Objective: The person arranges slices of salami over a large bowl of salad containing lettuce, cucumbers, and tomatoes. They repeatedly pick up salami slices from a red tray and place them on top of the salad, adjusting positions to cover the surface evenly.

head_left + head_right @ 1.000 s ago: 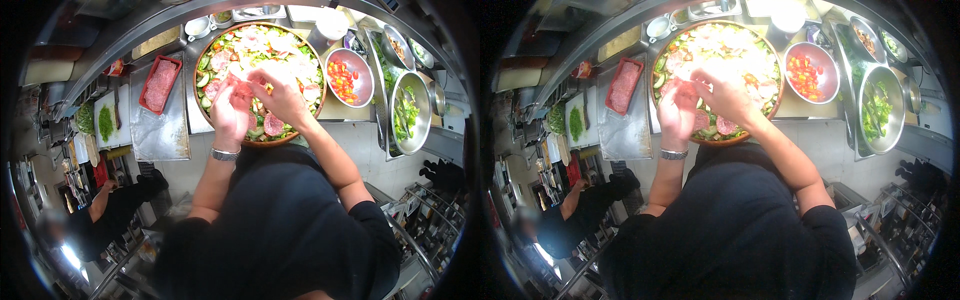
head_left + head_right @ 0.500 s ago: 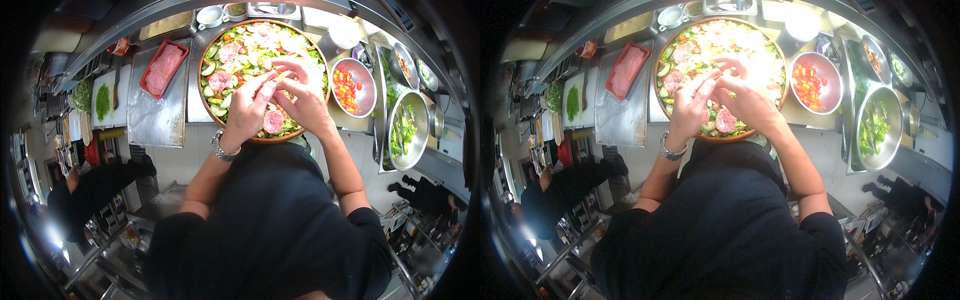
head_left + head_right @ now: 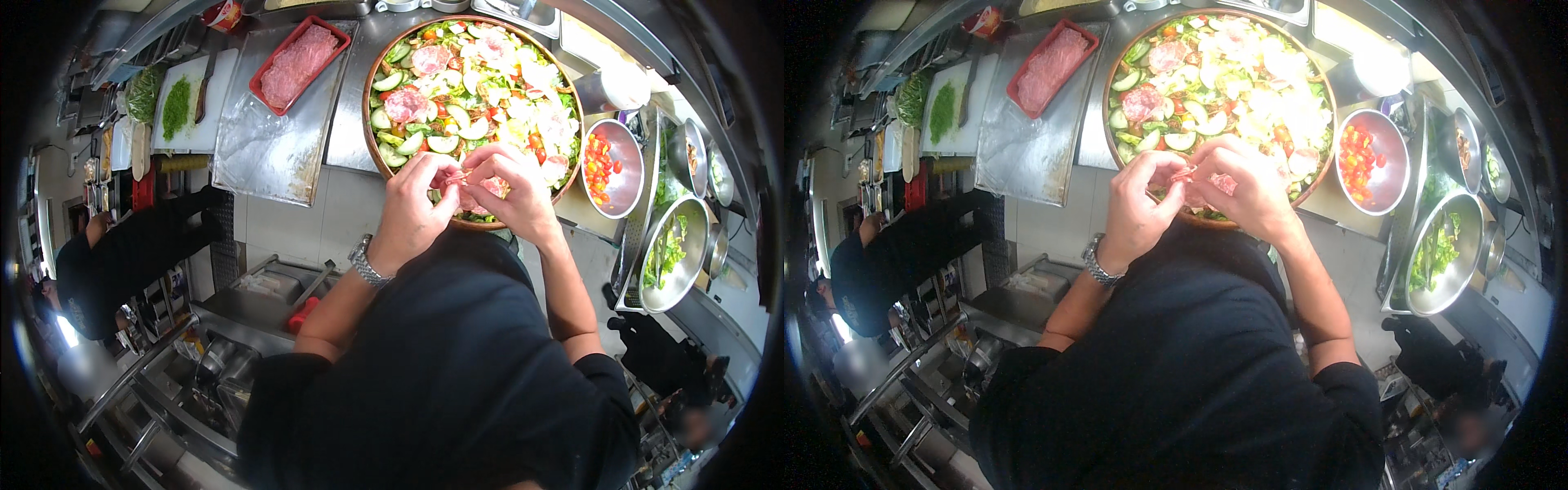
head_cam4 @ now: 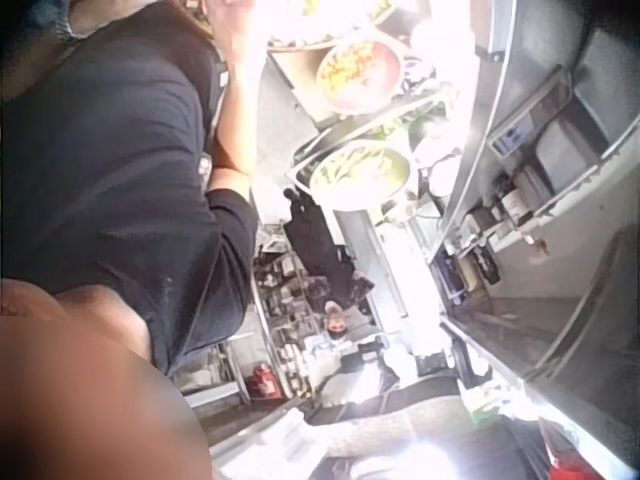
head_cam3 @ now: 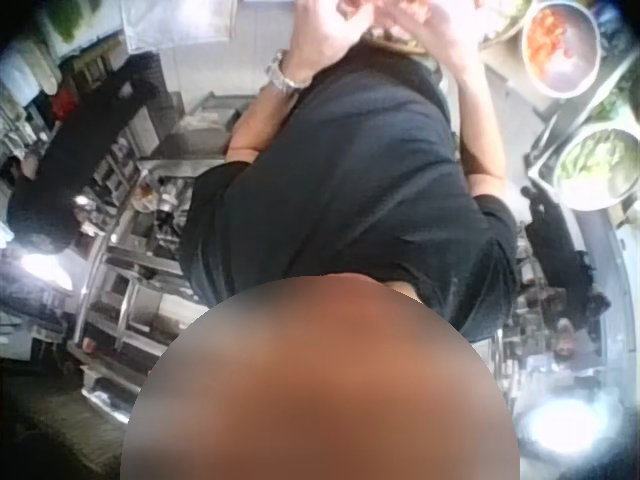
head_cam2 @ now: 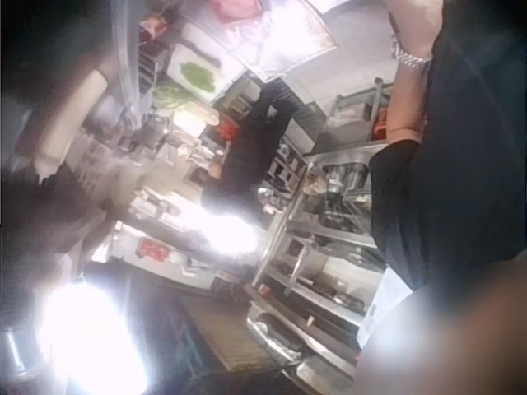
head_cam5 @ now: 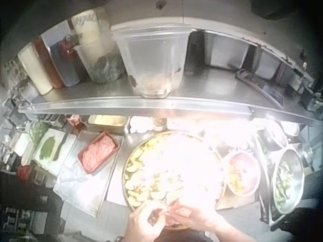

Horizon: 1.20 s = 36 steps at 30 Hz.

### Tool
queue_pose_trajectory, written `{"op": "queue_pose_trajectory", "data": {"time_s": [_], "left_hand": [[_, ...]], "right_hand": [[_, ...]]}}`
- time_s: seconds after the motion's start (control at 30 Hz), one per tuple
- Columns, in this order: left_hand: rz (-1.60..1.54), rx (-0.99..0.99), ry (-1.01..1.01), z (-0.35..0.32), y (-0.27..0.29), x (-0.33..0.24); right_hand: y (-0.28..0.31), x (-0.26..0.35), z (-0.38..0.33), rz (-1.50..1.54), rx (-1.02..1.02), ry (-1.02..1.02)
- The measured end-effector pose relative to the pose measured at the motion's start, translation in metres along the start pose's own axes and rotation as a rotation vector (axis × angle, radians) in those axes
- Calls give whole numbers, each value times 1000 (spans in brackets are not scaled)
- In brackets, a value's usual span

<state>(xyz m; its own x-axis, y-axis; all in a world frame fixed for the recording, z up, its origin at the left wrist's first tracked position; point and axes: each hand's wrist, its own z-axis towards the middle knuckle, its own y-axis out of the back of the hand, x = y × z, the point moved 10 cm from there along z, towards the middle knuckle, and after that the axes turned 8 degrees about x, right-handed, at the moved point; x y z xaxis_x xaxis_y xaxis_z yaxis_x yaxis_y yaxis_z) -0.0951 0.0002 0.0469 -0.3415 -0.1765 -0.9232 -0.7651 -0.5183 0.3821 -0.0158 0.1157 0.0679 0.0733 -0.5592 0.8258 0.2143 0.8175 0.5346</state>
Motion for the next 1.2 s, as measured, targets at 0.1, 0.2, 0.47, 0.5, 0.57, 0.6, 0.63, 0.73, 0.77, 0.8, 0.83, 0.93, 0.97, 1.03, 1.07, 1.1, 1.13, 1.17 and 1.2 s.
{"op": "queue_pose_trajectory", "data": {"time_s": [0.1, 0.2, 0.47, 0.5, 0.57, 0.6, 0.63, 0.73, 0.77, 0.8, 0.83, 0.93, 0.97, 1.03, 1.07, 1.1, 1.13, 1.17, 1.2], "left_hand": [[132, 2, -101, 1, 7, -9], [238, 11, -177, 7, 14, -16], [149, 175, -220, 35, 24, -21], [98, 187, -195, 45, 29, -16], [81, 145, -197, 77, 36, -10], [120, 89, -223, 102, 39, -9], [176, 133, -350, 124, 32, -18], [267, 390, -384, 194, -12, -21], [310, 469, -365, 213, -32, -20], [371, 554, -308, 230, -54, -15], [415, 608, -303, 244, -70, -14], [509, 720, -399, 272, -114, -14], [384, 789, -288, 276, -122, -1], [249, 974, -237, 274, -144, 10], [193, 1070, -176, 270, -153, 18], [274, 1043, -357, 269, -157, 7], [295, 1071, -379, 267, -163, 8], [369, 1128, -331, 267, -165, 16], [445, 1181, -285, 268, -170, 23]], "right_hand": [[-8, 2, 7, 55, 40, -17], [-10, -1, 13, 50, 24, -77], [2, -11, 11, -55, -100, -199], [10, -13, 7, -61, -131, -191], [28, -25, -5, -2, -202, -213], [38, -38, -13, 20, -214, -278], [49, -52, -25, 99, -280, -357], [82, -78, -59, 292, -477, -409], [93, -82, -70, 216, -510, -434], [101, -84, -79, 160, -539, -443], [109, -88, -90, 118, -574, -472], [115, -93, -114, 259, -628, -437], [115, -97, -121, 309, -655, -441], [119, -96, -132, 255, -692, -423], [119, -97, -138, 244, -711, -432], [120, -97, -143, 242, -709, -422], [119, -99, -147, 251, -709, -430], [120, -100, -151, 271, -715, -429], [120, -102, -155, 284, -718, -434]]}}
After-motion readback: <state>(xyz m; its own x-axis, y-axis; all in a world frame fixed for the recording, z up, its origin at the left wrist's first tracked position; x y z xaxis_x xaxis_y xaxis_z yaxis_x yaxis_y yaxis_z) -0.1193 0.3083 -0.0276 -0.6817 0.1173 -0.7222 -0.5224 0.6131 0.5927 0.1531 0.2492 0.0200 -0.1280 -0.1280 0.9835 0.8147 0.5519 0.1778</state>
